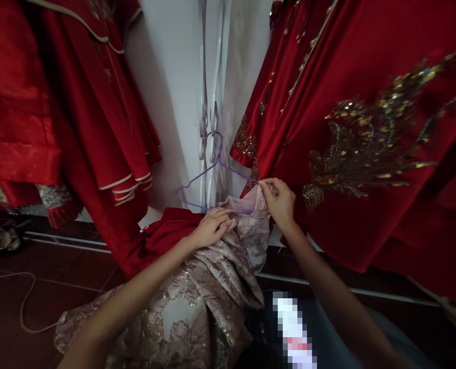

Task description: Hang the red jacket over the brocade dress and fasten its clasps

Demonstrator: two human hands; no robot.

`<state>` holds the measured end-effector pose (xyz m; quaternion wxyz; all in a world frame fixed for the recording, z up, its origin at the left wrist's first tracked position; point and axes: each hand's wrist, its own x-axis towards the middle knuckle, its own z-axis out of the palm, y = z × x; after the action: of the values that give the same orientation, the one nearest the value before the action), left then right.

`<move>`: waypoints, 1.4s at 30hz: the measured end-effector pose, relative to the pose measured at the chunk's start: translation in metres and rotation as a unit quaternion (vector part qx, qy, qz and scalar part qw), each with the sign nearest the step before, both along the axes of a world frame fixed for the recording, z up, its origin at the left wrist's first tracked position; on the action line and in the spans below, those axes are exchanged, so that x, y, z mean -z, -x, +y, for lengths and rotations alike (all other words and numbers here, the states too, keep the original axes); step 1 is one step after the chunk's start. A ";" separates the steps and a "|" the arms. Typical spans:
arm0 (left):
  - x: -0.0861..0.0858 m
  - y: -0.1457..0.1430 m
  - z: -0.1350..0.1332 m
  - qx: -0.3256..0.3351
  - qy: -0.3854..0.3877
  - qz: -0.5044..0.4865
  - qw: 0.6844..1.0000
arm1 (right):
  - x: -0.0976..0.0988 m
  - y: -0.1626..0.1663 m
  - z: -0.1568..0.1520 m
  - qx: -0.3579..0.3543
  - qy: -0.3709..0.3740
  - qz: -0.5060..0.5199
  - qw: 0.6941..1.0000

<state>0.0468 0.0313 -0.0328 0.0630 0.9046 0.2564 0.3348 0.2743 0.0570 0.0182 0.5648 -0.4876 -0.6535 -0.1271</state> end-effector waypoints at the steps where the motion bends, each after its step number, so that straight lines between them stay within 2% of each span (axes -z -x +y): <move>1: 0.001 -0.004 -0.002 -0.005 0.001 -0.006 1.000 | 0.001 0.004 0.004 0.006 0.008 -0.006 1.000; 4: 0.003 -0.003 -0.007 -0.018 -0.002 -0.031 0.999 | 0.006 0.009 0.013 0.035 0.027 -0.016 0.999; 6: 0.008 0.013 -0.005 -0.056 -0.003 -0.069 0.996 | 0.008 0.007 0.016 0.051 0.027 -0.019 0.998; 8: 0.014 0.040 0.003 -0.140 -0.009 -0.118 0.983 | 0.007 0.004 0.017 0.055 0.021 -0.020 0.998; 11: 0.029 0.094 0.024 -0.292 -0.029 -0.164 0.942 | 0.001 0.002 0.017 0.039 0.022 -0.011 0.999; 14: 0.044 0.143 0.046 -0.375 -0.027 -0.181 0.909 | -0.004 0.002 0.017 0.018 0.035 0.003 0.999; 18: 0.061 0.172 0.068 -0.378 0.006 -0.181 0.908 | -0.006 0.001 0.018 0.006 0.041 0.014 0.999; 22: 0.075 0.173 0.082 -0.387 0.045 -0.220 0.895 | -0.005 -0.002 0.018 0.000 0.045 0.019 0.999; 25: 0.079 0.172 0.089 -0.383 0.058 -0.242 0.890 | -0.005 -0.004 0.020 -0.008 0.046 0.021 0.999; 28: 0.075 0.173 0.092 -0.378 0.058 -0.242 0.892 | -0.005 -0.005 0.022 -0.016 0.047 0.022 0.999; 37: 0.048 0.168 0.084 -0.355 0.037 -0.239 0.903 | -0.005 -0.005 0.020 -0.010 0.047 0.017 0.999; 39: 0.039 0.163 0.083 -0.347 0.035 -0.253 0.903 | -0.005 -0.005 0.021 -0.019 0.054 0.023 0.998; 42: 0.015 0.154 0.085 -0.335 0.021 -0.284 0.898 | -0.003 -0.004 0.022 -0.041 0.071 0.038 0.996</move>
<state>-0.1069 0.1164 -0.0478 0.0364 0.6300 0.5227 0.5732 0.2783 0.0790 0.0215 0.5582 -0.5038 -0.6581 -0.0389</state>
